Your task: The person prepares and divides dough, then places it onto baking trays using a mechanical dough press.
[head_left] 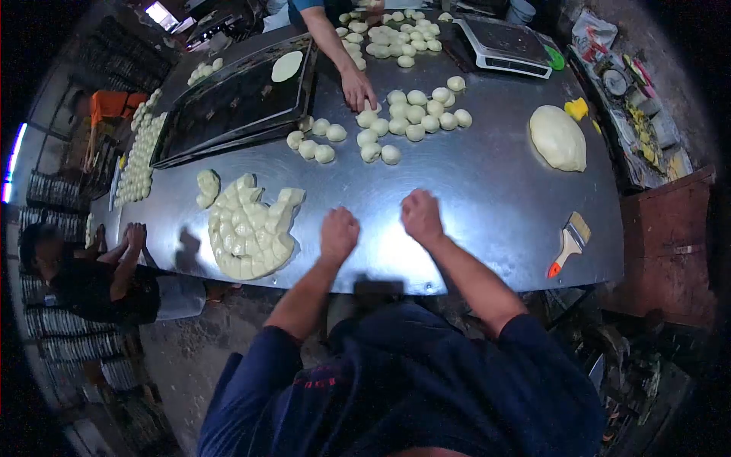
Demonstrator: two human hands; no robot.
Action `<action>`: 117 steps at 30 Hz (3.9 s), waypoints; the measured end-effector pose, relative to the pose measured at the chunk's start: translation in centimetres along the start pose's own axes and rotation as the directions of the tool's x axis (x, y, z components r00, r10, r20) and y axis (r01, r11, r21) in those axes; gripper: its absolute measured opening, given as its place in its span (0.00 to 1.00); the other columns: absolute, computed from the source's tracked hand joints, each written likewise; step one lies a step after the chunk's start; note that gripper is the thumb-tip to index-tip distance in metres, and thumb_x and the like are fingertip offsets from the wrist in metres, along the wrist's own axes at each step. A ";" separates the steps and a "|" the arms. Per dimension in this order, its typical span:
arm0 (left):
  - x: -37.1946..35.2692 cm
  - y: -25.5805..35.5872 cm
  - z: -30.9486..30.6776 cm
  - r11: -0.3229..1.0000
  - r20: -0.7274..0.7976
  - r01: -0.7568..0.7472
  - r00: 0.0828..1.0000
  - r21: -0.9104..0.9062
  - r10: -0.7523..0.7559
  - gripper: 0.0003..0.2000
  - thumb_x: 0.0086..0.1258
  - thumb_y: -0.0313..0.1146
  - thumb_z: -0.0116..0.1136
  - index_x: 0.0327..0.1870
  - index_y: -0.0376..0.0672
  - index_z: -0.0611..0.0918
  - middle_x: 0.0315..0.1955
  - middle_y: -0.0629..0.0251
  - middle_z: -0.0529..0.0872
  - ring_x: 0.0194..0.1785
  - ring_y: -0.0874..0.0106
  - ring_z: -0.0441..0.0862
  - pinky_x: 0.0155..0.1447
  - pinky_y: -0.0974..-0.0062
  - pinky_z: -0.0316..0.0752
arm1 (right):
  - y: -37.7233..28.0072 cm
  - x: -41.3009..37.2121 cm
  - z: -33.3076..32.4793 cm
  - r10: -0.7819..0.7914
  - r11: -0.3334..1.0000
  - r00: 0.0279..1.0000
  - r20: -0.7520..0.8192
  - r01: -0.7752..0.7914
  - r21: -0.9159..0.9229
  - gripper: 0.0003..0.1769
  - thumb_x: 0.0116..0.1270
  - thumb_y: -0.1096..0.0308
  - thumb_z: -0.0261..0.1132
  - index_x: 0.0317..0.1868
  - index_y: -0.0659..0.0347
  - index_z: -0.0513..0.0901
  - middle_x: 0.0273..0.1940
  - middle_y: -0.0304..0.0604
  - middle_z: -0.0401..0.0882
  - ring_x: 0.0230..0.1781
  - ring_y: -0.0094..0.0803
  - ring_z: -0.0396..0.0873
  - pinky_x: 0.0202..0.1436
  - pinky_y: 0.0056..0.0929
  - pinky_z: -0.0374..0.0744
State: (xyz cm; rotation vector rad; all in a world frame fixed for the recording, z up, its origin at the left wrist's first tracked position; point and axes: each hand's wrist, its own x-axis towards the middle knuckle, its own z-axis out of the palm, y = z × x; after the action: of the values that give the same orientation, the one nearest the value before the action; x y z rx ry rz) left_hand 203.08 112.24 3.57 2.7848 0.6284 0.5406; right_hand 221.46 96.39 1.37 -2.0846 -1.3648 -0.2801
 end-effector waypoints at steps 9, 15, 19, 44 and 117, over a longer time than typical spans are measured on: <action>-3.7 3.0 -0.4 0.988 -0.047 -0.055 0.998 -0.145 0.049 0.05 0.56 0.27 0.62 0.31 0.41 0.78 0.36 0.55 0.78 0.46 0.53 0.75 0.49 0.55 0.71 | -6.2 -2.8 -2.8 -0.044 0.978 0.996 0.079 0.026 0.208 0.05 0.52 0.70 0.66 0.29 0.58 0.79 0.37 0.48 0.74 0.42 0.45 0.73 0.44 0.46 0.73; -9.3 -0.1 -4.4 0.998 -0.116 0.015 0.993 -0.061 -0.022 0.06 0.58 0.27 0.62 0.35 0.41 0.79 0.40 0.53 0.79 0.49 0.53 0.75 0.50 0.54 0.71 | -2.4 -8.0 -5.8 0.109 0.978 0.989 0.100 -0.125 0.169 0.05 0.57 0.72 0.66 0.32 0.61 0.78 0.37 0.50 0.74 0.43 0.47 0.74 0.48 0.46 0.74; -9.1 3.8 -1.5 0.992 0.041 0.051 0.998 -0.115 -0.047 0.06 0.58 0.28 0.65 0.33 0.41 0.79 0.38 0.54 0.78 0.46 0.53 0.75 0.48 0.58 0.72 | -8.6 -6.1 -3.9 -0.061 0.965 0.989 0.136 0.024 0.260 0.07 0.55 0.69 0.66 0.33 0.59 0.77 0.39 0.48 0.74 0.44 0.45 0.74 0.49 0.45 0.72; -13.6 1.4 -13.1 0.448 0.161 0.550 0.739 -0.705 -0.654 0.24 0.60 0.28 0.67 0.58 0.37 0.77 0.38 0.66 0.81 0.42 0.78 0.78 0.46 0.78 0.76 | -13.7 15.4 -8.5 0.079 0.842 0.997 0.005 -0.069 0.535 0.26 0.57 0.60 0.73 0.57 0.56 0.82 0.53 0.46 0.79 0.42 0.35 0.79 0.40 0.30 0.79; -4.2 -2.4 -3.3 0.996 -0.165 0.078 0.983 -0.052 -0.085 0.04 0.57 0.29 0.61 0.29 0.42 0.78 0.34 0.53 0.78 0.41 0.52 0.75 0.46 0.54 0.69 | 2.4 -3.3 -7.5 0.124 0.981 0.977 -0.176 -0.147 -0.125 0.07 0.50 0.72 0.67 0.29 0.59 0.77 0.33 0.47 0.74 0.37 0.47 0.73 0.42 0.47 0.71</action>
State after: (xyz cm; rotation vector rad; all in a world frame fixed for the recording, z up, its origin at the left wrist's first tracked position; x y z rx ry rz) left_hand 197.33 112.88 4.57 2.6770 0.7515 0.7667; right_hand 223.30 88.73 4.66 -2.2005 -1.1267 -0.4921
